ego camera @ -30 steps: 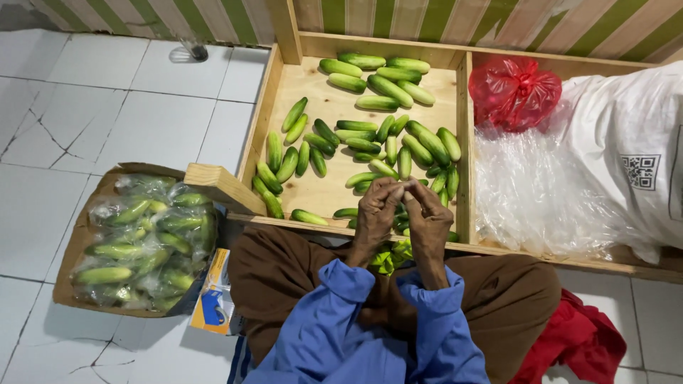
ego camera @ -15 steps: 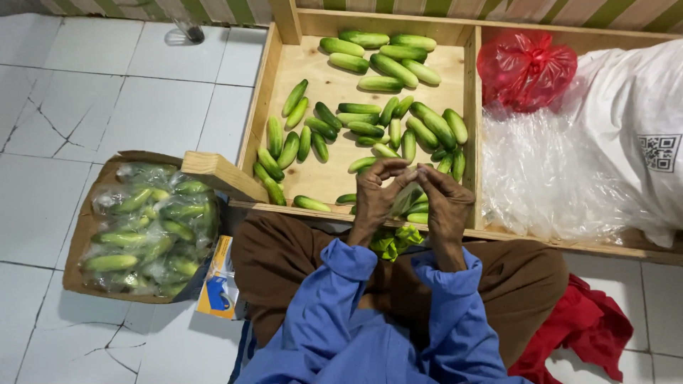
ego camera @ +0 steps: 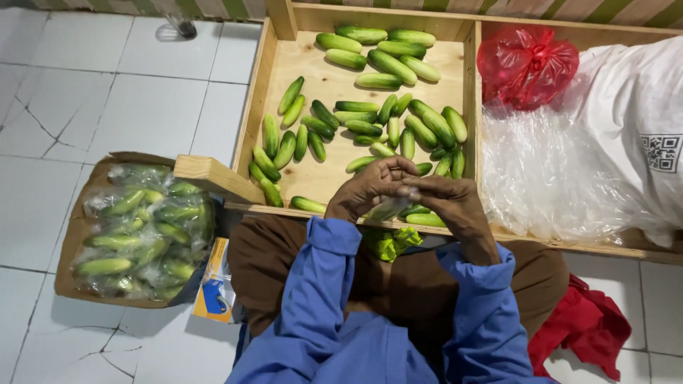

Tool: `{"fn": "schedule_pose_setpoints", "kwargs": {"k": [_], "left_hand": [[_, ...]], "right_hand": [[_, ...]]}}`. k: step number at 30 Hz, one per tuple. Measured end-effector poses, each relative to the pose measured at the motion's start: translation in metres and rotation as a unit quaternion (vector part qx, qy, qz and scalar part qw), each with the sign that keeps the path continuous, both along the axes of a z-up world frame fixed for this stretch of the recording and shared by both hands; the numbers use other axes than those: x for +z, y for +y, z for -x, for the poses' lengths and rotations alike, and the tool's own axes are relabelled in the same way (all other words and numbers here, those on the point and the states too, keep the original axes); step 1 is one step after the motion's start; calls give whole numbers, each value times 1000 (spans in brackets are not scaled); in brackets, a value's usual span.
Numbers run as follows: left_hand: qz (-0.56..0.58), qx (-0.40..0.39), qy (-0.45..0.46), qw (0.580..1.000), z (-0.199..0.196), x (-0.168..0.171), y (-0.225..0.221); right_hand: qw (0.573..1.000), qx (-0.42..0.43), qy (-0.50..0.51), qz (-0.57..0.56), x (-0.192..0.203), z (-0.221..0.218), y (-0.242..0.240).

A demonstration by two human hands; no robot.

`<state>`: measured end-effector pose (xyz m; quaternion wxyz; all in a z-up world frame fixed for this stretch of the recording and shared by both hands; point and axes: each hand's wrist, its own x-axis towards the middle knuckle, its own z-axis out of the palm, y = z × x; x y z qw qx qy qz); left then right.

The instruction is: Bagging individual cucumbers and placing them into a cardboard box

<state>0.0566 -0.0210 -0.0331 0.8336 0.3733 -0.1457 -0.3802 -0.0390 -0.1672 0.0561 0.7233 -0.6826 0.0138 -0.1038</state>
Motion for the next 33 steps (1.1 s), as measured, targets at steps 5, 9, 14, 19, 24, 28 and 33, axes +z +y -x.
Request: {"fn": "schedule_pose_setpoints", "kwargs": {"k": [5, 9, 14, 19, 24, 28, 33], "left_hand": [[36, -43, 18, 998, 3, 1, 4], [30, 12, -15, 999, 10, -33, 4], [30, 54, 13, 998, 28, -13, 12], [21, 106, 79, 991, 27, -40, 5], [46, 134, 101, 985, 31, -33, 1], [58, 168, 121, 977, 31, -29, -2], [78, 167, 131, 974, 37, -6, -6]], "right_hand": [[998, 2, 53, -16, -3, -1, -1], [998, 1, 0, 64, -1, -4, -1], [998, 33, 15, 49, -8, -5, -5], [992, 96, 19, 76, -4, -7, -5], [995, 67, -1, 76, 0, -10, -5], [999, -35, -9, -30, -9, 4, 5], [997, -64, -3, -47, -49, 10, 16]]}}
